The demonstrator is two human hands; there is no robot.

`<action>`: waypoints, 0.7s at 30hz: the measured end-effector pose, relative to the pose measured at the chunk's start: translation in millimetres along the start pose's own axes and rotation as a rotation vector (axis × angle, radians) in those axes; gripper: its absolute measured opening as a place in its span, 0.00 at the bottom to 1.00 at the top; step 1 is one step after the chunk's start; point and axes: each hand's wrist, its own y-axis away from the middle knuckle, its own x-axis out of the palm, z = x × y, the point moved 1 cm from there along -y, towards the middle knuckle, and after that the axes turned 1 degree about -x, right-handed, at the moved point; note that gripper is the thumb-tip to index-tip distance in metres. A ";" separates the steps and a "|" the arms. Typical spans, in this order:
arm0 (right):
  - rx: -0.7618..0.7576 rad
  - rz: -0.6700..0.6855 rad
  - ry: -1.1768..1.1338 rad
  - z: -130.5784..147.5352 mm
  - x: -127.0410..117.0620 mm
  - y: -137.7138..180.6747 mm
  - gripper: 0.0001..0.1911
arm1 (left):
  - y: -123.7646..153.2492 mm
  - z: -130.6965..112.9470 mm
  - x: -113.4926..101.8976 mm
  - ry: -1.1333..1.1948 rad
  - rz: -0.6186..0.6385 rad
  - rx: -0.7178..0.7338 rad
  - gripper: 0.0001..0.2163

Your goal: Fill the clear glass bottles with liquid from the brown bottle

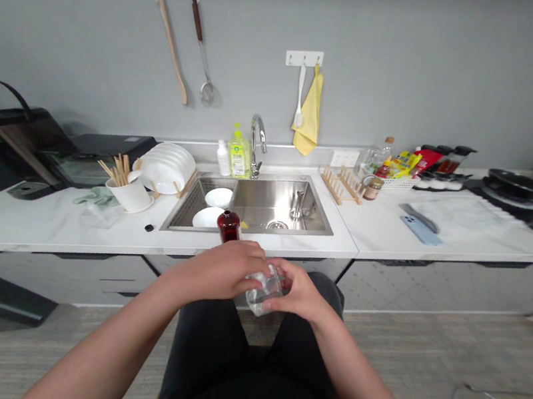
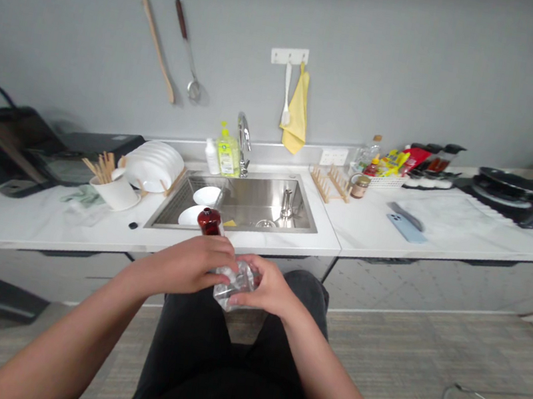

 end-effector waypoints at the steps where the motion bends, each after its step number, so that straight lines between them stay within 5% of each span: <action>1: 0.004 0.052 -0.055 -0.4 -1.8 0.0 0.45 | 0.6 -0.7 -1.4 0.025 0.017 0.034 0.08; 4: 0.005 0.161 -0.137 -1.2 -4.8 -0.3 0.44 | 3.0 -1.6 -3.3 0.106 0.026 0.095 0.11; 7: 0.000 0.079 -0.126 -2.1 -3.1 -1.8 0.46 | 10.7 5.4 7.2 0.180 -0.148 0.022 0.16; 11: -0.017 -0.191 -0.026 -3.8 4.6 -8.0 0.46 | 31.3 23.4 54.0 0.424 -0.562 -0.259 0.29; 13: -0.015 -0.228 0.017 -5.4 9.8 -13.5 0.46 | 40.5 28.9 84.4 0.612 -0.630 -0.365 0.31; 17: -0.014 -0.135 -0.047 -14.3 24.3 -29.1 0.49 | 53.4 31.5 120.3 0.844 -0.687 -0.477 0.35; 21: -0.037 0.004 -0.100 -29.0 43.4 -45.6 0.51 | 77.9 42.6 117.4 0.838 -0.798 -0.610 0.36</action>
